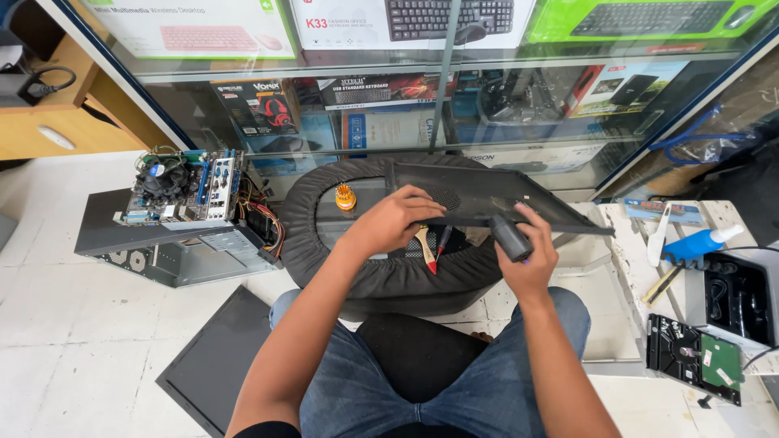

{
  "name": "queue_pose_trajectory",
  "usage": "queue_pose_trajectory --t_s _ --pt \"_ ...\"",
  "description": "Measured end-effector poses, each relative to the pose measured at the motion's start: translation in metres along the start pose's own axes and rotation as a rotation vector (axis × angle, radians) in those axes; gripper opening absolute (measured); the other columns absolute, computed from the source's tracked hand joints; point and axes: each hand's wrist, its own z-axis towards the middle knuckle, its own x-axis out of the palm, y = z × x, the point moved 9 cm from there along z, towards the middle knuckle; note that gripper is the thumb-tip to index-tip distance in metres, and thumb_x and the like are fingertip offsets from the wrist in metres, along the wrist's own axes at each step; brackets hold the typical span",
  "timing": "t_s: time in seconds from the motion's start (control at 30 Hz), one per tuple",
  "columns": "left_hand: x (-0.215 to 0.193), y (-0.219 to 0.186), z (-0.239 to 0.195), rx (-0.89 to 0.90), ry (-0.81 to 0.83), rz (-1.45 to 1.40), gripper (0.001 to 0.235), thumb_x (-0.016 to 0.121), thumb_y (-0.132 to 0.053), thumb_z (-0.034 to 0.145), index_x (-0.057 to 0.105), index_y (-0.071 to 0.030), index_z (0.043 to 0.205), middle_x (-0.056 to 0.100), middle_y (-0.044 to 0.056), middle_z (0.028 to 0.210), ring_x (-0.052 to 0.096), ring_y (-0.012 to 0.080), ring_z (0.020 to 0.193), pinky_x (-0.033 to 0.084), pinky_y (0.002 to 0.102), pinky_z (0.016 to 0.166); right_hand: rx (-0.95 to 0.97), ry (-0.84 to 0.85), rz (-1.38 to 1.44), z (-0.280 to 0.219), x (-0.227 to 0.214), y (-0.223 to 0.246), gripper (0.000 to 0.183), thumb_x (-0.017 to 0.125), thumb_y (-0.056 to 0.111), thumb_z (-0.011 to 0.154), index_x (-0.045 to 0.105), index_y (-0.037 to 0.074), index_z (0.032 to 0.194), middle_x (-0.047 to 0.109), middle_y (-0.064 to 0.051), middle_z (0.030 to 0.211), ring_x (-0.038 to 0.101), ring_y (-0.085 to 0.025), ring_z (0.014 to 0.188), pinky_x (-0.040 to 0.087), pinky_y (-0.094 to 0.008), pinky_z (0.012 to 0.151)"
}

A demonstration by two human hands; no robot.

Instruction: The person cleans a motherboard, a metal I/O shield, a hard drive, and a computer case side panel using a handheld air blower and a cloth. The person blows dust from each component and wipes the case panel.

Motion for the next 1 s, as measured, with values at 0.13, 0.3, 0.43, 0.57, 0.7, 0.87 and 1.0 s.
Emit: queue_pose_trajectory --t_s 0.13,0.3,0.43,0.57,0.7,0.87,1.0 --pt "-0.004 0.019 -0.007 -0.057 -0.144 0.100 0.039 0.078 -0.002 0.082 0.077 -0.017 0.118 0.074 -0.002 0.123 0.060 0.0263 0.127 0.043 0.054 0.114 -0.010 0.005 -0.047 0.006 0.009 -0.028 0.039 0.089 -0.004 0.079 0.062 0.004 0.106 0.070 -0.010 0.117 0.072 -0.038 0.094 0.056 -0.051 0.072" --pt "0.023 -0.034 -0.077 -0.111 -0.831 0.314 0.038 0.080 -0.007 0.078 0.072 -0.022 0.112 0.069 0.001 0.112 0.065 0.0255 0.100 0.054 0.044 0.091 0.031 -0.042 0.026 0.027 0.012 -0.019 0.029 0.084 -0.004 0.088 0.062 0.000 0.107 0.070 -0.016 0.113 0.071 -0.045 0.096 0.055 -0.053 0.071" --pt "0.158 -0.013 -0.079 -0.359 -0.371 0.248 0.040 0.079 -0.028 0.080 0.067 -0.021 0.117 0.059 0.004 0.122 0.058 0.0339 0.110 0.050 0.043 0.080 0.047 -0.066 0.057 0.034 0.014 -0.020 0.032 0.088 -0.002 0.086 0.064 0.000 0.107 0.070 -0.017 0.109 0.071 -0.045 0.094 0.057 -0.051 0.066" --pt "0.198 0.070 -0.032 -0.764 0.122 0.239 0.073 0.075 -0.047 0.086 0.048 -0.012 0.144 0.028 0.021 0.161 0.032 0.0543 0.141 0.045 0.064 0.102 0.063 -0.116 0.044 0.030 0.010 -0.031 0.037 0.092 0.001 0.080 0.066 0.002 0.105 0.073 -0.016 0.109 0.072 -0.041 0.097 0.057 -0.048 0.074" --pt "0.249 0.163 -0.017 -0.907 0.511 0.366 0.074 0.060 -0.058 0.092 0.041 -0.025 0.155 0.040 0.011 0.158 0.036 0.0478 0.142 0.044 0.066 0.090 0.128 -0.104 0.066 0.026 0.009 -0.032 0.036 0.092 0.003 0.079 0.066 0.004 0.103 0.074 -0.015 0.107 0.072 -0.043 0.094 0.057 -0.049 0.073" --pt "0.214 0.160 -0.004 -0.919 0.427 0.362 0.046 0.058 -0.044 0.094 0.070 -0.014 0.126 0.072 0.013 0.120 0.067 0.0405 0.111 0.054 0.057 0.077 0.179 -0.064 0.110 0.030 0.006 -0.027 0.029 0.086 0.000 0.083 0.066 0.003 0.104 0.074 -0.017 0.106 0.072 -0.043 0.091 0.057 -0.053 0.073" --pt "0.244 0.194 -0.025 -0.831 0.427 0.470 0.035 0.057 -0.038 0.095 0.072 -0.011 0.112 0.074 0.013 0.113 0.066 0.0393 0.110 0.046 0.058 0.088 0.179 -0.065 0.119 0.031 0.008 -0.025 0.029 0.086 0.000 0.084 0.065 0.004 0.103 0.073 -0.016 0.105 0.072 -0.043 0.091 0.057 -0.052 0.073"
